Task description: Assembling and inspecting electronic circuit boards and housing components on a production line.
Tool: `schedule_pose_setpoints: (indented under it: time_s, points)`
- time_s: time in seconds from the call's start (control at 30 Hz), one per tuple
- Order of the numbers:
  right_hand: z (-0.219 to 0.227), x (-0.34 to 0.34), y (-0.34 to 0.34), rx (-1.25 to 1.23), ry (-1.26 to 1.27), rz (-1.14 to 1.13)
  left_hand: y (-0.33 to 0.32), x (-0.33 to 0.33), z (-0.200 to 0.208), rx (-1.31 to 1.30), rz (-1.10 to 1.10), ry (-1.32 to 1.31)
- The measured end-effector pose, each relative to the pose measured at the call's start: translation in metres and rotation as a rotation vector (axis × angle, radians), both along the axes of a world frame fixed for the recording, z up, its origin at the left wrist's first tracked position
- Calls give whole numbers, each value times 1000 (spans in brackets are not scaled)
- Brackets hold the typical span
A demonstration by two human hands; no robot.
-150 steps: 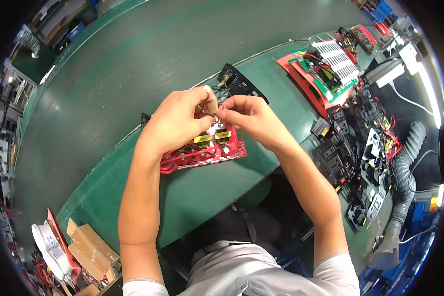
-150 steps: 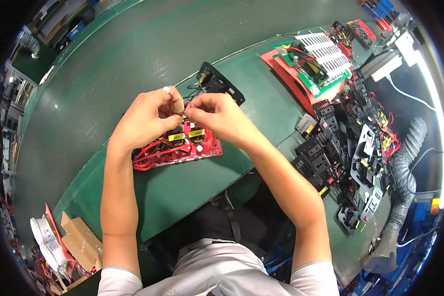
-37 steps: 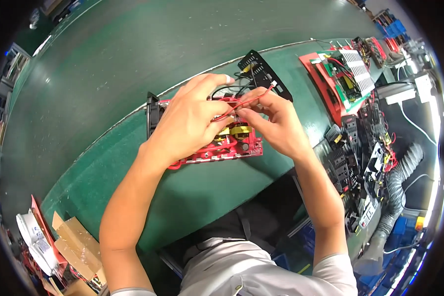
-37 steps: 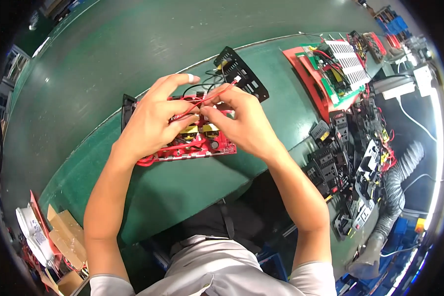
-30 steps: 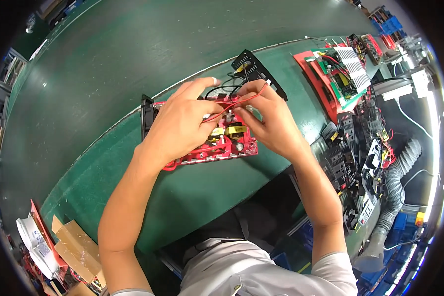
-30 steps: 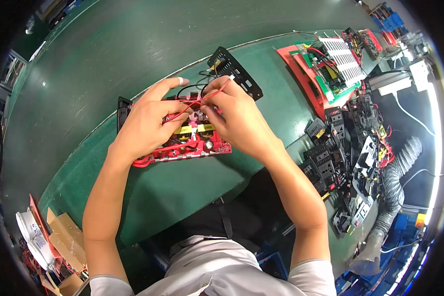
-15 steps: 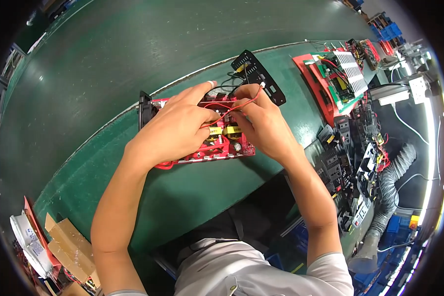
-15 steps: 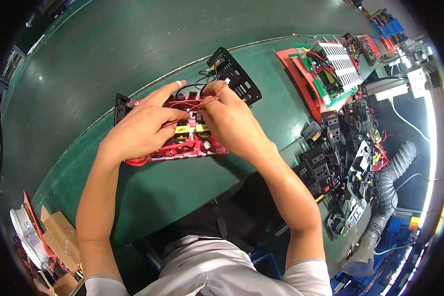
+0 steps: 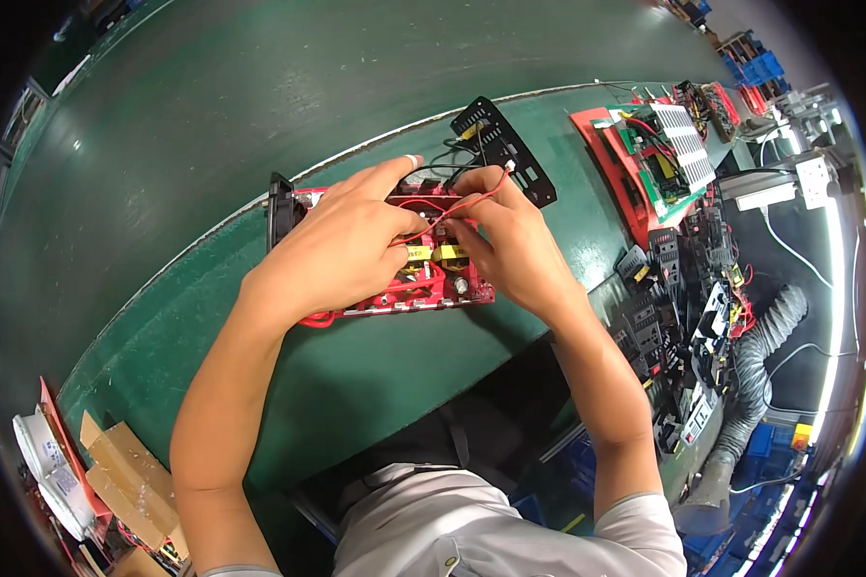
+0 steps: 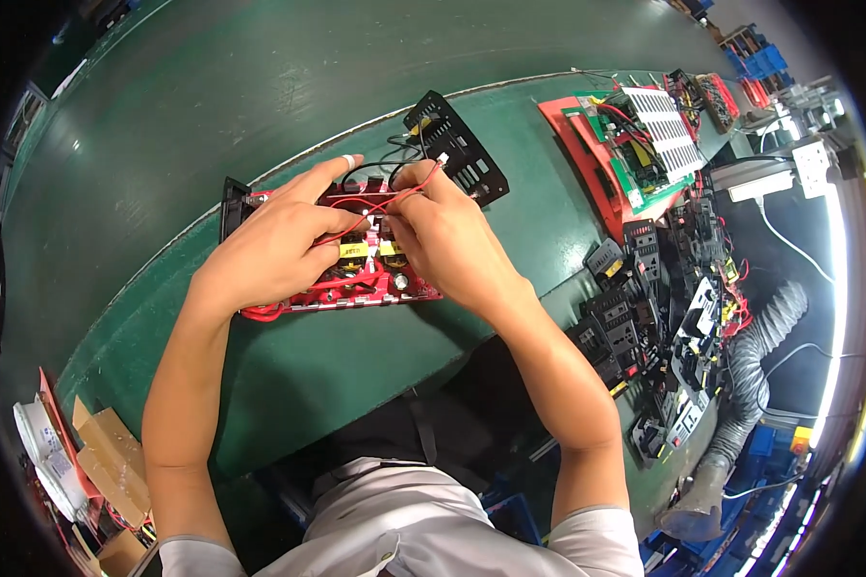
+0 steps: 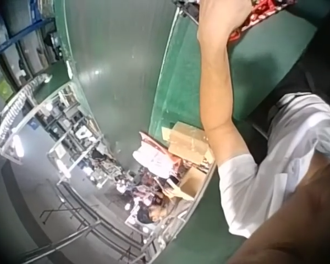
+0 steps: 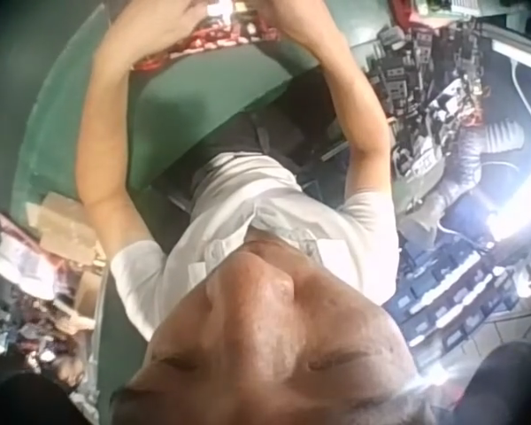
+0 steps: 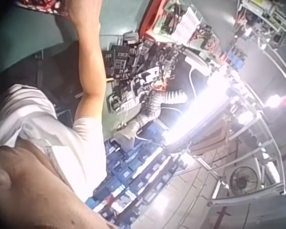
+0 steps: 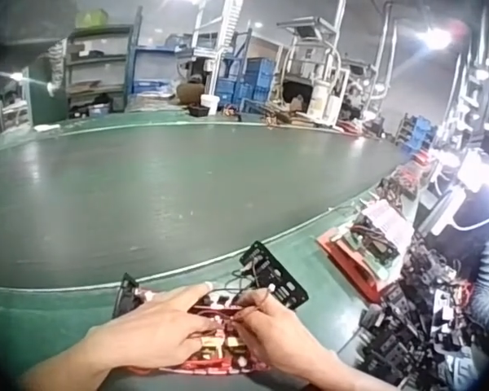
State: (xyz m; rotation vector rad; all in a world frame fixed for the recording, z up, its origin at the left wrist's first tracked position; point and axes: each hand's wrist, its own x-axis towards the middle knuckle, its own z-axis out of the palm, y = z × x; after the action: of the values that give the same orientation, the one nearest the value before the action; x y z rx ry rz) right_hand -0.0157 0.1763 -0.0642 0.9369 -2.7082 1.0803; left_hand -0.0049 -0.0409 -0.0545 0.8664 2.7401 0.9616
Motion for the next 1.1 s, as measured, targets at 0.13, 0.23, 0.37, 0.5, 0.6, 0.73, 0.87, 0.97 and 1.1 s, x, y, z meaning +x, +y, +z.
schedule_pose_setpoints:
  time_s: [0.13,0.23,0.37,0.5,0.6,0.73,0.87,0.97,1.1]
  points:
    - [0,-4,1,-19,5,-1,2,-2,2,-1,-11,32]
    - [-6,-4,-1,-29,-22,-1,2,3,1,-43,4,54]
    - [-9,-6,1,-38,2,-9,7,4,3,-130,8,94]
    - [-15,-7,3,-40,20,-18,10,7,8,-168,11,117]
    - [-16,-8,4,-2,26,-33,11,6,7,-174,-1,151]
    - [-19,-9,4,-48,66,-22,16,6,15,-197,-25,82]
    - [-36,-14,6,-49,153,-23,28,7,13,-210,49,87]
    - [-24,-9,-2,-75,84,-40,24,10,24,-251,64,53]
    - [-25,-8,2,-137,136,-36,29,11,27,-271,68,34]
